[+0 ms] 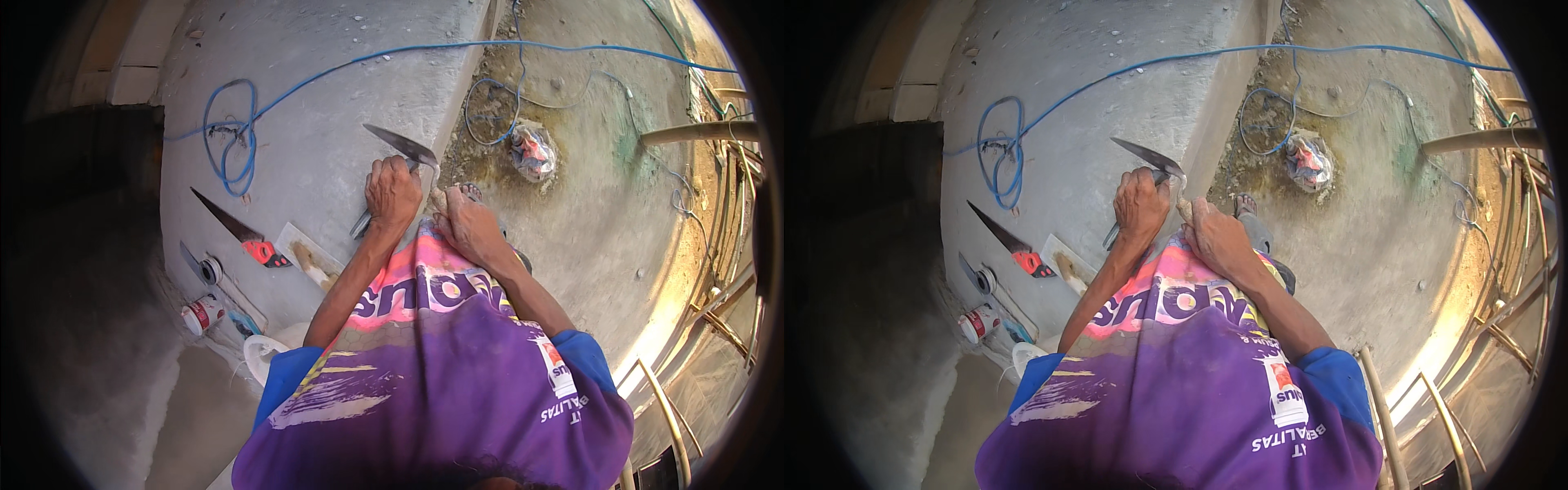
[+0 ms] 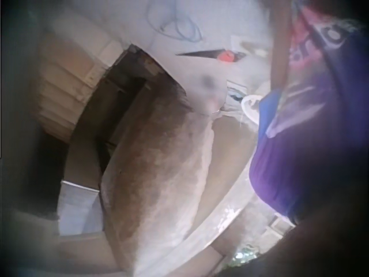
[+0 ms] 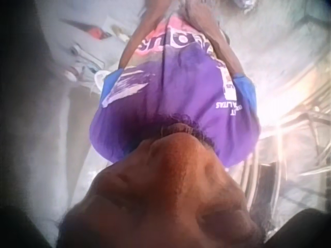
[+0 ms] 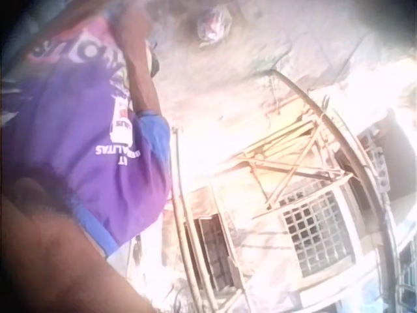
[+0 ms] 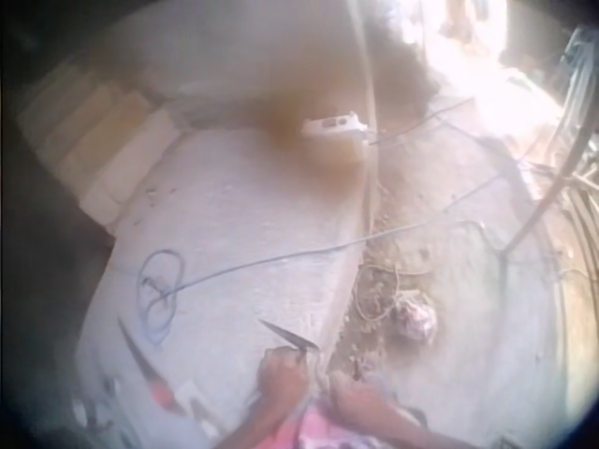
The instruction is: The person scrapes plaster from a trowel onto a handheld sanding block and then smooths the surface of the block with the trowel.
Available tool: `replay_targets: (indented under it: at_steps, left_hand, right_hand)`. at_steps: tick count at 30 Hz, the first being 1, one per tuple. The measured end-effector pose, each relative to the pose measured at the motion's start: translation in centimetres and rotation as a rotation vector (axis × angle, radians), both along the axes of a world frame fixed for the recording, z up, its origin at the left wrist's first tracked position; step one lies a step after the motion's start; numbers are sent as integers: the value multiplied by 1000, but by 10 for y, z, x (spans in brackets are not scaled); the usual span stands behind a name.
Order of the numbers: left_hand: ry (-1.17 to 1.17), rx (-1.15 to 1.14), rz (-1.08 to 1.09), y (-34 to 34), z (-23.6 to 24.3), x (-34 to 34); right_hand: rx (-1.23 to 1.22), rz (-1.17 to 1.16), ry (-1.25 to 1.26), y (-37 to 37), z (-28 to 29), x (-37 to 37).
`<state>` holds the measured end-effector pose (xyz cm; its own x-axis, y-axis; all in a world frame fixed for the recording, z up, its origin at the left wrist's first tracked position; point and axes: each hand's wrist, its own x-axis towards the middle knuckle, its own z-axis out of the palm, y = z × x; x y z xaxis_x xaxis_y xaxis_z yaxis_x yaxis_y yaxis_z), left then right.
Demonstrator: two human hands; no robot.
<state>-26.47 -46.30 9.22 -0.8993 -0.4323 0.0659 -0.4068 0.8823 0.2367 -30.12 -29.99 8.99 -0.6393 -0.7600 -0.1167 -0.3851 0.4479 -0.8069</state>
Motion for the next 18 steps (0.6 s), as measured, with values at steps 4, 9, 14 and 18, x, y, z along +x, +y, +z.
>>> replay_targets:
  at_steps: [4, 9, 14, 18]
  left_hand:
    - [-28, -25, 9, 2, 1, -2]
    - [-5, -31, -5, 2, 1, -1]
    - [-67, -69, 12, 6, 4, -3]
    - [-15, -67, -3, 5, 2, -2]
  right_hand:
    - [81, 43, -17, -1, -6, -1]
    - [15, -8, 12, 0, 7, 1]
    - [163, 72, -48, -1, 1, -6]
    - [50, -24, -10, 1, 18, -4]
